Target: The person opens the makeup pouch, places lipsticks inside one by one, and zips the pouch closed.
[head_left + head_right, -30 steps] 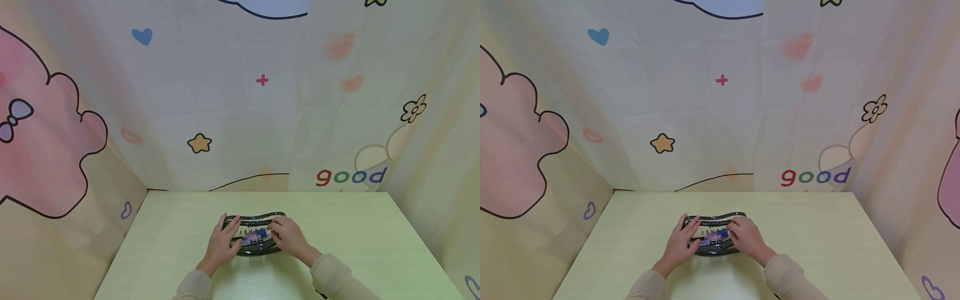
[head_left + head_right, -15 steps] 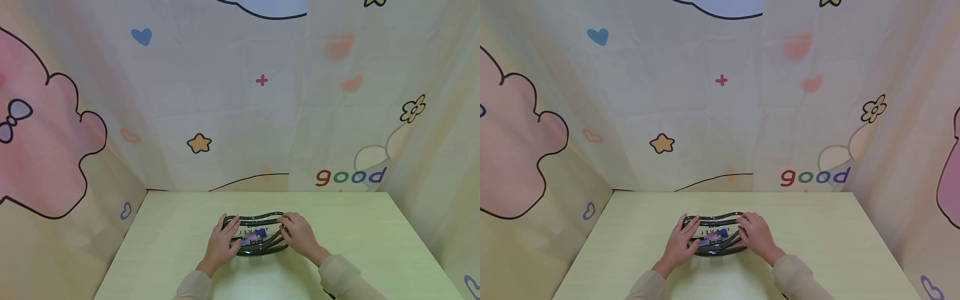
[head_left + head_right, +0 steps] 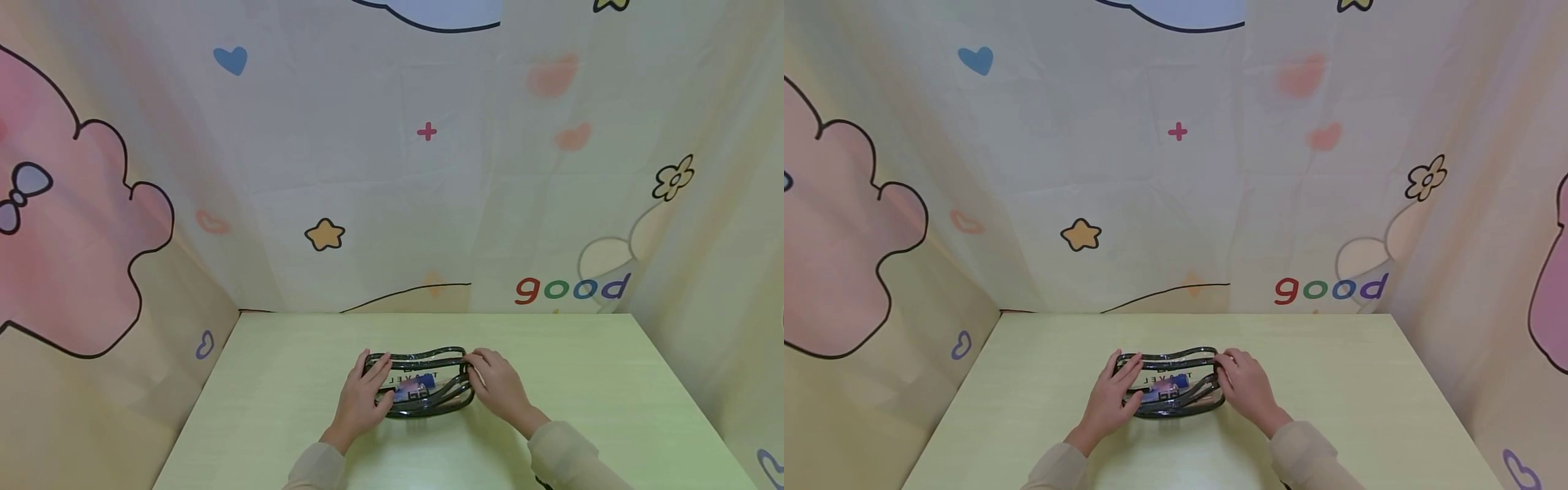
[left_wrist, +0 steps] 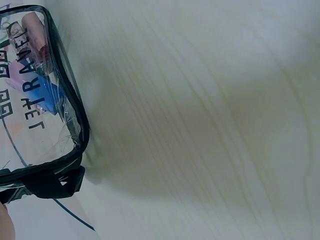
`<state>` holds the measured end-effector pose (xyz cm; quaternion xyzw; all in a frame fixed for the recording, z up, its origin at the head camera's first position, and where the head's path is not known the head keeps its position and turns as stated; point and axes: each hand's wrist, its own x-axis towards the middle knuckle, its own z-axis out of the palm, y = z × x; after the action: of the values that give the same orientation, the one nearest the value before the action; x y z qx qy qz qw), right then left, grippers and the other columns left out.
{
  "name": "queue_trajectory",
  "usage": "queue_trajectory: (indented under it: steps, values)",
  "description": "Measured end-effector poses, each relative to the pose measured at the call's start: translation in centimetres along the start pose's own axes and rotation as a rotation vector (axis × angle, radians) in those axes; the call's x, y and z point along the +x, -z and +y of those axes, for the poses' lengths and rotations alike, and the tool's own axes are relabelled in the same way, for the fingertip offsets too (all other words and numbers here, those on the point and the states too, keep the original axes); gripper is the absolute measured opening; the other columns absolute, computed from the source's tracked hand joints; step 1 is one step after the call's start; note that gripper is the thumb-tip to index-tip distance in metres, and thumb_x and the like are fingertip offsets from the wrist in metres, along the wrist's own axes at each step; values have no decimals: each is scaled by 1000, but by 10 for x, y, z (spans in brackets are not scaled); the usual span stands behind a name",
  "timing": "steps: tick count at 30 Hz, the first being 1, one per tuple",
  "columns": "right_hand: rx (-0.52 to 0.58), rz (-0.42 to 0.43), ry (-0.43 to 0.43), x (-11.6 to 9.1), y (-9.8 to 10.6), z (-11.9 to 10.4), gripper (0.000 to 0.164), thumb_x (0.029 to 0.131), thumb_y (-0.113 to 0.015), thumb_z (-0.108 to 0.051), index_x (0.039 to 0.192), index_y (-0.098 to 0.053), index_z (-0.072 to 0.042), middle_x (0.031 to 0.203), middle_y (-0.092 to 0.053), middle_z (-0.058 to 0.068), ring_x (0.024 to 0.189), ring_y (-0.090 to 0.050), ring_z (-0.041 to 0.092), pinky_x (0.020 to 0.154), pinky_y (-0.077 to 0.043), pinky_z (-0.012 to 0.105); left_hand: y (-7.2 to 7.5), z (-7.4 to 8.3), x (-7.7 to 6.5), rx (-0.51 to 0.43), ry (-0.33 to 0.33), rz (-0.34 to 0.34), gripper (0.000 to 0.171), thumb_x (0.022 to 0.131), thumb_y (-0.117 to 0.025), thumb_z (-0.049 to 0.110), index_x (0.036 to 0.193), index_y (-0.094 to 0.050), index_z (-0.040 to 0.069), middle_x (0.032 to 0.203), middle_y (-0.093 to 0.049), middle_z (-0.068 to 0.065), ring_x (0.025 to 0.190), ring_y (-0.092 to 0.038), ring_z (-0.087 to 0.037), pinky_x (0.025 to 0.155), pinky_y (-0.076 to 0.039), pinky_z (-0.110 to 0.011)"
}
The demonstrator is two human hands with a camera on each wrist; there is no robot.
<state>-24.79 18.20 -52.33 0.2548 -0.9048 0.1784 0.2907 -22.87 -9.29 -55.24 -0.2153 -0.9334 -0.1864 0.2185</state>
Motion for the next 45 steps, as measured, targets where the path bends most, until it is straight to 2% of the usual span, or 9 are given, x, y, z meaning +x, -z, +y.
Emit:
queue_trajectory:
  steps: [6, 17, 27, 35, 45]
  values:
    - [-14, -20, -17, -4, 1, 4, 19, 77, -60, -12, 95, -64, -8, 94, -61, 8, 85, -57, 22, 73, -49, 37, 0, 0, -1, 4, -1, 8, 52, 79, -56, 29, 128, -49, 13, 137, -41, 6, 131, -27, -29, 99, -33, -46]
    - [-16, -1, 10, -10, -1, 11, 18, 76, -60, -11, 93, -64, -8, 90, -61, 7, 81, -58, 22, 68, -49, 36, -4, -2, -1, -21, 5, -3, 52, 80, -56, 29, 129, -47, 13, 139, -38, 9, 132, -25, -28, 101, -31, -46]
    - [-17, -45, -36, -14, -5, 13, 18, 77, -61, -9, 94, -63, -7, 92, -60, 9, 82, -58, 23, 69, -49, 38, -4, -1, -2, -11, 9, -3, 52, 80, -55, 29, 129, -47, 14, 139, -38, 10, 133, -24, -27, 101, -31, -45]
    - [-7, -128, -101, -19, -7, 14, 18, 79, -59, -9, 96, -63, -6, 93, -60, 8, 84, -58, 22, 70, -49, 37, -3, -1, -2, -17, 6, 2, 52, 80, -57, 27, 129, -47, 13, 138, -38, 9, 132, -25, -28, 100, -32, -46]
    - [17, -156, -113, -19, -10, 16, 16, 80, -58, -9, 96, -63, -7, 91, -62, 4, 80, -60, 18, 67, -50, 35, 0, 0, -1, -27, 1, 2, 52, 80, -56, 27, 129, -47, 12, 138, -40, 7, 131, -26, -30, 100, -32, -46]
